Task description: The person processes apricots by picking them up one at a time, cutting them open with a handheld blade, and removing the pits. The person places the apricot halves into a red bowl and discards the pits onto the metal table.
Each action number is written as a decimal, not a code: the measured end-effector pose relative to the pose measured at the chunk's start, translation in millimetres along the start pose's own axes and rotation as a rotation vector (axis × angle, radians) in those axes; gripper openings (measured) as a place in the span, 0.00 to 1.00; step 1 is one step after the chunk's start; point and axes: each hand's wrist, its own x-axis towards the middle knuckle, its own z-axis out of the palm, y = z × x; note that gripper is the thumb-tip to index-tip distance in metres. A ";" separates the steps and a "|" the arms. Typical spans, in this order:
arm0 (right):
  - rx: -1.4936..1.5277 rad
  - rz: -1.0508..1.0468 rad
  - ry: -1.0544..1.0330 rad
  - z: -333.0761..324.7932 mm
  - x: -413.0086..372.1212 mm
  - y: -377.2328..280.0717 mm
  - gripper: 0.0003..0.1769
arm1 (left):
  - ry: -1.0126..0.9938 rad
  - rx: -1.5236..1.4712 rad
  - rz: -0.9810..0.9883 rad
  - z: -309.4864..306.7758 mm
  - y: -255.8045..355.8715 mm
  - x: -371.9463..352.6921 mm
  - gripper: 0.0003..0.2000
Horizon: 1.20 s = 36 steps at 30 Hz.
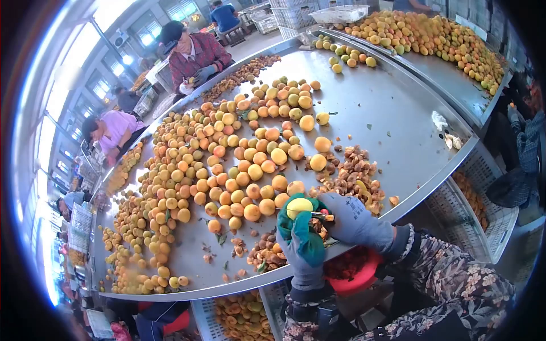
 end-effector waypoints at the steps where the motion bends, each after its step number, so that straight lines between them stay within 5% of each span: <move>1: 0.022 0.000 0.019 1.0 0.5 -2.7 0.16 | 0.001 -0.050 -0.041 -3.4 -6.2 -0.2 0.17; 3: 0.016 -0.020 0.069 3.7 -3.0 6.4 0.14 | -0.122 0.253 0.013 -21.2 -19.7 -1.1 0.18; 7: 0.023 0.037 -0.029 -6.6 -1.1 5.3 0.13 | -0.125 -0.078 0.021 4.8 9.2 6.4 0.27; 11: 0.044 0.038 -0.009 0.1 0.3 1.7 0.16 | -0.121 0.028 0.142 -4.8 -3.8 13.3 0.21; 15: 0.119 0.025 0.026 14.7 -1.1 4.0 0.19 | 0.064 -0.221 -0.021 3.6 -6.1 9.6 0.17; 16: 0.127 0.076 0.016 17.9 -0.3 2.0 0.20 | 0.142 -0.029 0.010 6.0 -7.1 9.2 0.16; 23: 0.153 0.183 -0.030 24.2 9.4 1.3 0.17 | 0.045 -0.094 0.049 3.3 -17.5 10.6 0.15; 24: 0.190 0.175 -0.025 20.2 9.5 -1.5 0.16 | 0.008 0.518 0.215 4.0 -7.2 6.8 0.16; 25: 0.220 0.163 -0.017 15.4 9.3 -1.9 0.16 | 0.015 0.507 0.403 4.3 -11.4 11.8 0.15; 27: 0.217 0.159 -0.068 10.4 7.4 3.4 0.16 | -0.004 0.173 0.174 2.6 -9.7 14.6 0.14; 33: 0.066 0.163 -0.059 24.0 1.2 4.7 0.14 | 0.094 0.085 0.077 -8.5 -19.5 9.3 0.13; 34: 0.032 0.119 0.004 29.3 2.7 1.8 0.13 | 0.112 -0.179 -0.068 -9.6 -17.1 12.8 0.12; 35: 0.061 0.114 0.013 35.3 4.2 -2.9 0.13 | 0.046 0.520 0.391 -20.9 -35.2 9.9 0.12; 36: 0.154 0.195 -0.068 33.5 8.2 -8.9 0.14 | 0.079 0.520 0.392 -23.3 -35.9 8.9 0.13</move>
